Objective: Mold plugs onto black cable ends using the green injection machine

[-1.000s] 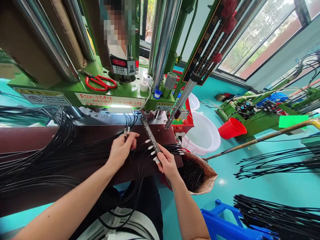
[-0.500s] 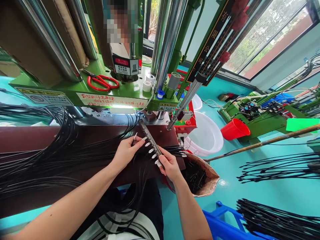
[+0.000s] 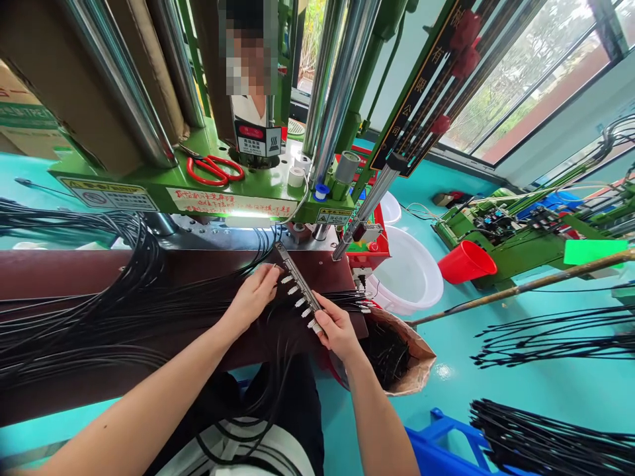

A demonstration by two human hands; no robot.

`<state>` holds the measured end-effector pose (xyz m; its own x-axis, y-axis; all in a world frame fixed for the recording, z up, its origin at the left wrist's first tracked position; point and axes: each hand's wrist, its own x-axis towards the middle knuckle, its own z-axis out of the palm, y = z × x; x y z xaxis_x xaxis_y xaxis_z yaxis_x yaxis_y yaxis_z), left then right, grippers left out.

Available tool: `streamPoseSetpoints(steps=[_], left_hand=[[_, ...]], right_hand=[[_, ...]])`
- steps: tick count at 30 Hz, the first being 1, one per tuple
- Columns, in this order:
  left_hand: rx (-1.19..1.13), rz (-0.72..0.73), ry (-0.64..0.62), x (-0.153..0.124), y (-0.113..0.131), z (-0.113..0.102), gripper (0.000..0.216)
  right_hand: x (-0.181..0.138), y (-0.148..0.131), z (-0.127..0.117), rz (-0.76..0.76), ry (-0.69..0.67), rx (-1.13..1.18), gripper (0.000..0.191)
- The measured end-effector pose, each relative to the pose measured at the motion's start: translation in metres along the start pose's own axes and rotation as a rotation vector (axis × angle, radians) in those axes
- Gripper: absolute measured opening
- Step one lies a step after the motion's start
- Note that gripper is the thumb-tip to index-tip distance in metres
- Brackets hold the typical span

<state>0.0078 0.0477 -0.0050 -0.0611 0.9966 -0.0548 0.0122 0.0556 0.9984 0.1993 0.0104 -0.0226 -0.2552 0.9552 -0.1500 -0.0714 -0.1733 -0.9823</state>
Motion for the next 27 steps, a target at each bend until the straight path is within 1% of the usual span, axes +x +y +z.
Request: streamPoseSetpoints(steps=[2, 4, 7, 13, 19, 27], left_hand=[[-0.102, -0.077, 0.035, 0.0002, 0.0039, 0.0002, 0.023], [-0.166, -0.151, -0.005, 0.0005, 0.0066, -0.0001, 0.024], [-0.184, -0.217, -0.078, 0.0011, 0.007, -0.0008, 0.028], [-0.201, -0.234, -0.102, 0.0019, 0.0039, -0.0031, 0.03], [-0.22, -0.232, -0.152, 0.0032, 0.0089, -0.0066, 0.028], [-0.211, -0.232, -0.132, 0.0049, 0.0094, -0.008, 0.025]], right_hand=[[0.0, 0.0006, -0.0017, -0.014, -0.006, 0.038, 0.043], [0.0003, 0.0012, -0.0031, -0.016, -0.029, 0.051, 0.043], [0.0011, 0.0016, -0.0039, -0.008, -0.048, 0.04, 0.042], [0.0019, 0.0008, -0.0045, -0.003, -0.067, 0.034, 0.041], [0.0018, -0.0005, -0.0058, 0.0, -0.087, -0.005, 0.04], [0.0005, -0.0042, -0.0031, 0.039, -0.111, -0.109, 0.043]])
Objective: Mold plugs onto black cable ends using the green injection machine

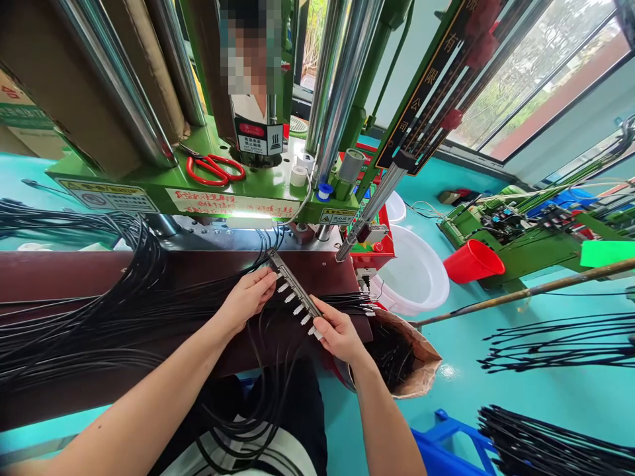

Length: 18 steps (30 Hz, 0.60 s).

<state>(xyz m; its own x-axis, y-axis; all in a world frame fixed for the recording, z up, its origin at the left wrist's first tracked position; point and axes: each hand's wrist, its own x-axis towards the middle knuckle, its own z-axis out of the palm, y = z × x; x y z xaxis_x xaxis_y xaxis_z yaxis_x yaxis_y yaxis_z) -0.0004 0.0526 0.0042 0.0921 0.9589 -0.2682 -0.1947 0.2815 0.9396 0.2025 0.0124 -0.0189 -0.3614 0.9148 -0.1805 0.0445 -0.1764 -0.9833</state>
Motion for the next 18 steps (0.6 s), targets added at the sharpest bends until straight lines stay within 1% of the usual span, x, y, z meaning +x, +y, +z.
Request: streamPoseSetpoints(steps=[3, 6, 8, 10, 12, 14, 16, 18], left_hand=[[0.039, 0.021, 0.008, 0.001, -0.003, -0.002, 0.024], [0.11, 0.088, 0.005, 0.004, -0.008, -0.002, 0.025], [0.205, 0.143, 0.014, 0.005, -0.011, -0.001, 0.026], [0.413, 0.213, 0.022, 0.003, -0.012, 0.0, 0.028], [0.726, 0.279, 0.038, -0.003, -0.01, 0.0, 0.028], [1.011, 0.308, 0.042, -0.012, -0.006, -0.003, 0.028], [1.174, 0.316, 0.029, -0.021, -0.001, -0.008, 0.027], [1.236, 0.321, 0.012, -0.027, 0.005, -0.016, 0.027]], right_hand=[[-0.001, 0.0, 0.002, 0.003, -0.009, -0.074, 0.045], [-0.001, 0.0, 0.001, -0.011, -0.015, -0.128, 0.047], [-0.001, -0.004, -0.005, -0.001, -0.031, -0.156, 0.048], [-0.002, -0.015, -0.015, 0.022, -0.081, -0.211, 0.05], [-0.003, -0.033, -0.029, 0.033, -0.159, -0.314, 0.049], [-0.001, -0.052, -0.042, 0.016, -0.245, -0.443, 0.047], [0.006, -0.068, -0.051, -0.003, -0.335, -0.562, 0.042], [0.02, -0.077, -0.053, 0.017, -0.417, -0.647, 0.039]])
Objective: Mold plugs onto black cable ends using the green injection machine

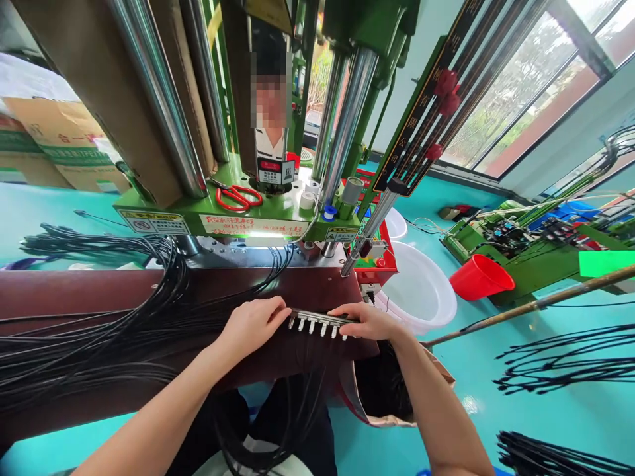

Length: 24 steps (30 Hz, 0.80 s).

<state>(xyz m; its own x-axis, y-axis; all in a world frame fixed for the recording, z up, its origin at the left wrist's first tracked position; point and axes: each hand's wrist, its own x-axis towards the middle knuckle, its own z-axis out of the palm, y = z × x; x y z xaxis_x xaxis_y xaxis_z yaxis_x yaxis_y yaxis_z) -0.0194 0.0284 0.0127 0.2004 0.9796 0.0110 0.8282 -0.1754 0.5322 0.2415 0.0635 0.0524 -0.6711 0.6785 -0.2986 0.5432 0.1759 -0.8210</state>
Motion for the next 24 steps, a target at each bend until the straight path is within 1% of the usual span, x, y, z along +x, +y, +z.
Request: streamPoseSetpoints(steps=[3, 5, 6, 8, 10, 11, 13, 15, 17, 20, 22, 24], left_hand=[[0.016, 0.005, 0.005, -0.004, -0.011, -0.014, 0.025], [0.013, 0.012, 0.024, -0.005, -0.021, -0.022, 0.024], [0.012, 0.018, 0.038, -0.005, -0.027, -0.025, 0.024], [0.015, 0.027, 0.069, -0.007, -0.039, -0.032, 0.023], [0.026, 0.039, 0.098, -0.008, -0.052, -0.04, 0.023], [0.038, 0.043, 0.111, -0.008, -0.059, -0.044, 0.023], [0.072, 0.044, 0.12, -0.005, -0.072, -0.051, 0.023], [0.105, 0.042, 0.096, 0.002, -0.085, -0.055, 0.023], [0.134, 0.046, 0.047, 0.014, -0.096, -0.054, 0.024], [0.193, 0.045, -0.017, 0.035, -0.109, -0.045, 0.027], [0.238, 0.029, -0.007, 0.046, -0.114, -0.038, 0.03], [0.266, 0.016, 0.039, 0.053, -0.118, -0.031, 0.031]], right_hand=[[0.032, -0.002, -0.011, 0.092, -0.087, -0.075, 0.037], [0.058, -0.002, -0.014, 0.125, -0.11, -0.142, 0.036], [0.072, -0.003, -0.015, 0.102, -0.106, -0.197, 0.033], [0.097, -0.004, -0.015, -0.017, -0.079, -0.341, 0.028], [0.117, -0.006, -0.014, -0.14, -0.039, -0.459, 0.024], [0.124, -0.007, -0.014, -0.177, -0.03, -0.49, 0.024], [0.134, -0.008, -0.014, -0.199, -0.04, -0.501, 0.022], [0.141, -0.007, -0.015, -0.166, -0.043, -0.433, 0.021], [0.146, -0.001, -0.017, -0.106, 0.017, -0.323, 0.022], [0.154, 0.015, -0.017, -0.043, 0.21, -0.204, 0.022], [0.158, 0.028, -0.014, -0.042, 0.315, -0.175, 0.024], [0.161, 0.04, -0.012, -0.048, 0.373, -0.132, 0.024]])
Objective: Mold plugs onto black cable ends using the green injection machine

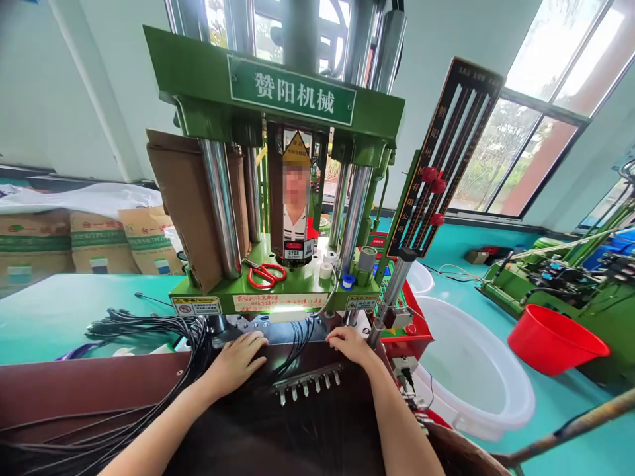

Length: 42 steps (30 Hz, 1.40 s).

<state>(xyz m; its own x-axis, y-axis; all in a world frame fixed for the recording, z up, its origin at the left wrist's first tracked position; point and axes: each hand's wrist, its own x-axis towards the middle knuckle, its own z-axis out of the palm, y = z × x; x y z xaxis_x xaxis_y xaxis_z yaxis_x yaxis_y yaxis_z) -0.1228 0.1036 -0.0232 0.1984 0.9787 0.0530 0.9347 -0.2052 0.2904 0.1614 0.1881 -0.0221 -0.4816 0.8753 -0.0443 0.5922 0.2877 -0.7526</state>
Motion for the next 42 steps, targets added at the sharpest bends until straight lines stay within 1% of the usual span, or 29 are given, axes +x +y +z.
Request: streamPoseSetpoints(steps=[3, 6, 11, 13, 19, 29, 36, 42], left_hand=[[-0.008, -0.007, 0.045, 0.002, -0.002, 0.006, 0.032], [-0.05, -0.015, 0.05, 0.001, -0.004, 0.008, 0.032], [-0.099, -0.016, 0.052, -0.001, -0.007, 0.008, 0.033], [-0.106, -0.012, 0.06, -0.001, -0.008, 0.009, 0.033], [-0.149, 0.012, 0.099, -0.004, -0.01, 0.01, 0.029], [-0.17, 0.016, 0.087, -0.003, -0.01, 0.01, 0.029], [-0.173, 0.032, 0.111, -0.005, -0.007, 0.006, 0.03], [-0.185, 0.038, 0.138, -0.005, -0.007, 0.006, 0.031]], right_hand=[[0.0, 0.01, 0.003, -0.012, 0.027, 0.042, 0.021], [0.001, 0.011, 0.005, -0.018, 0.051, 0.045, 0.022], [0.002, 0.006, 0.009, -0.057, 0.14, -0.082, 0.023], [0.002, 0.005, 0.01, -0.075, 0.157, -0.116, 0.023], [0.001, 0.009, 0.012, -0.091, 0.163, -0.133, 0.023], [-0.001, 0.008, 0.011, -0.103, 0.168, -0.134, 0.023], [0.0, 0.011, 0.009, -0.102, 0.15, -0.142, 0.024], [0.001, 0.009, 0.006, -0.121, 0.135, -0.164, 0.026]])
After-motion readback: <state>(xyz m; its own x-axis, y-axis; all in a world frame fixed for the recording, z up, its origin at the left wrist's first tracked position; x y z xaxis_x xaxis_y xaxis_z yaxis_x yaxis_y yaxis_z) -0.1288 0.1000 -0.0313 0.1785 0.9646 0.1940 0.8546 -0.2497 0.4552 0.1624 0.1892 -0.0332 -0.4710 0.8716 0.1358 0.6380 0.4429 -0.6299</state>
